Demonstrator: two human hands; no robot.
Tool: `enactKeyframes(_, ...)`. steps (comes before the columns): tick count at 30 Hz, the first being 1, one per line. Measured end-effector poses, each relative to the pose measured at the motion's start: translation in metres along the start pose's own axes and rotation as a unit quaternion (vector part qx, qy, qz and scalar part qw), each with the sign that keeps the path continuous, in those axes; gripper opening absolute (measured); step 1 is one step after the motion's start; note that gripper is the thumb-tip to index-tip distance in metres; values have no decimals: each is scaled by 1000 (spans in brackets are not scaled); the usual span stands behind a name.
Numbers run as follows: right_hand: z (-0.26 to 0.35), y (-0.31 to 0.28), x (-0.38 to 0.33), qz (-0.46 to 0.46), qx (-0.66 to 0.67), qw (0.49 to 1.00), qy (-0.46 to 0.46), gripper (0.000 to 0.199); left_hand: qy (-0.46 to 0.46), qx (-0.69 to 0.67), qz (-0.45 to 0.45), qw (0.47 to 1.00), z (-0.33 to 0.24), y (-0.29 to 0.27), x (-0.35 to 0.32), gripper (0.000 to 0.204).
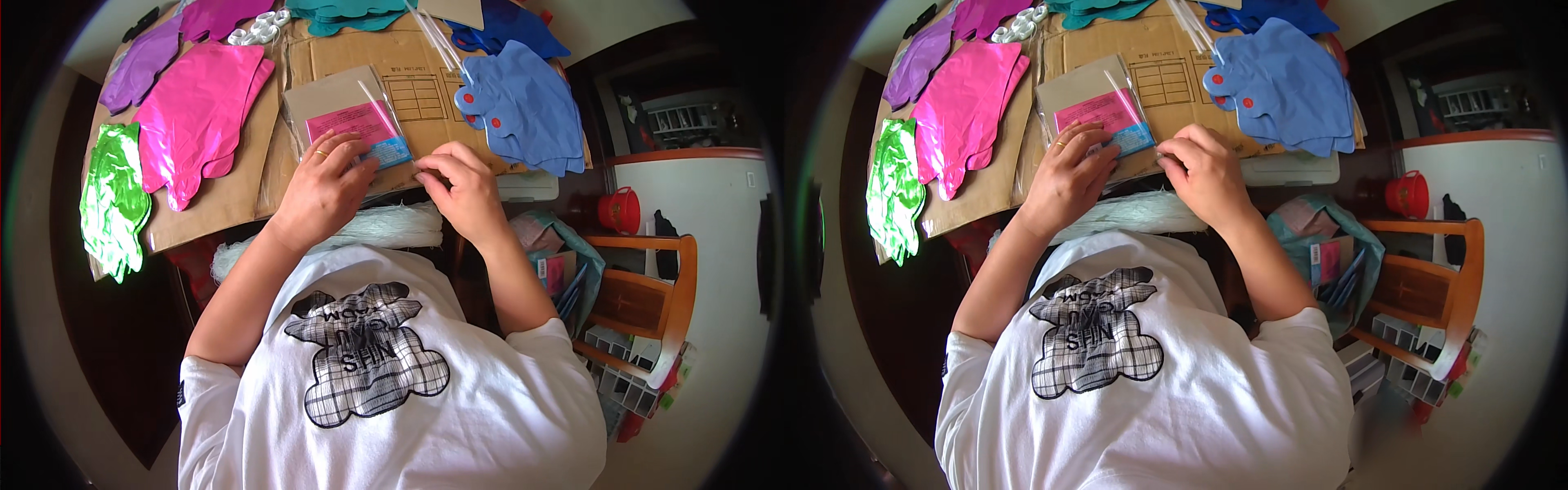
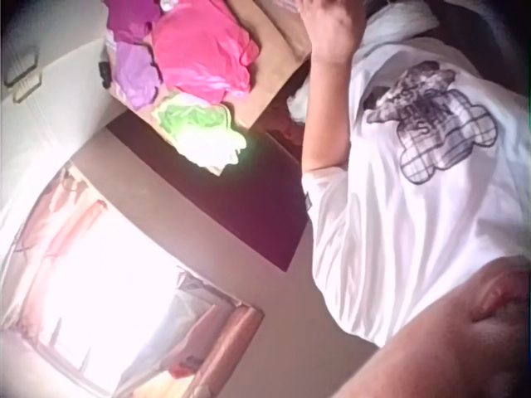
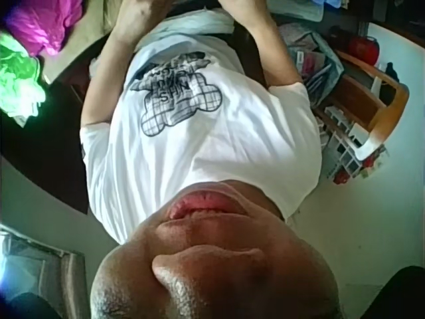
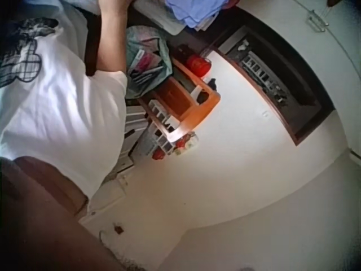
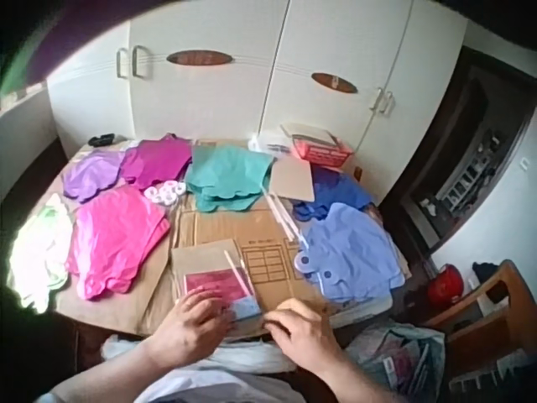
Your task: Folding colorful plastic sheets and inserting them into plastic bags with cardboard backing using wooden sticks to assist.
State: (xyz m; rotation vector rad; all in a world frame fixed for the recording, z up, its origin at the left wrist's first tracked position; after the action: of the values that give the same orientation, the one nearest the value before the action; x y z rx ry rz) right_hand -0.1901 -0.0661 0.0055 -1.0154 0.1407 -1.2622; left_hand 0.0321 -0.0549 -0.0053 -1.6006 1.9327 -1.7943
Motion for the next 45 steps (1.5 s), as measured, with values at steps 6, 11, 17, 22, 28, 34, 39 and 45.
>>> enactKeyframes(6,3,2,-4,-14,-105,992,-72,13,37,-42,19,998,-2,0,26,29)
enactKeyframes(11,8,5,-10,-25,-130,988,-82,14,44,-47,30,998,6,14,27,31)
enactKeyframes(17,11,-3,-12,-6,-22,1000,5,17,1,-166,62,984,10,10,24,30)
enactKeyframes(22,9,4,-16,20,1,1000,10,19,3,-143,92,985,6,2,25,28)
enactKeyframes(28,8,0,-11,27,-71,996,-46,21,11,-132,86,987,5,4,20,27)
enactKeyframes(34,8,-4,-9,42,-72,994,-66,20,1,-136,87,987,5,6,18,31)
enactKeyframes(39,7,-2,-6,32,-122,984,-125,20,6,-142,87,986,7,5,20,33)
enactKeyframes(45,2,1,-6,54,-140,978,-145,20,7,-136,100,986,8,5,20,35)
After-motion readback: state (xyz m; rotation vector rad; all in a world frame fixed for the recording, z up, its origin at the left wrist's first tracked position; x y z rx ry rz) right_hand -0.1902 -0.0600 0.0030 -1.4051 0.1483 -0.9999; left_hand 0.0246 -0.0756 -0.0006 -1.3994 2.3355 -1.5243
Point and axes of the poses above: each hand's wrist, its own x-axis towards the middle knuckle, its own y-axis out of the palm, z = x × y, the point moved 1 cm from there along x, towards the middle knuckle
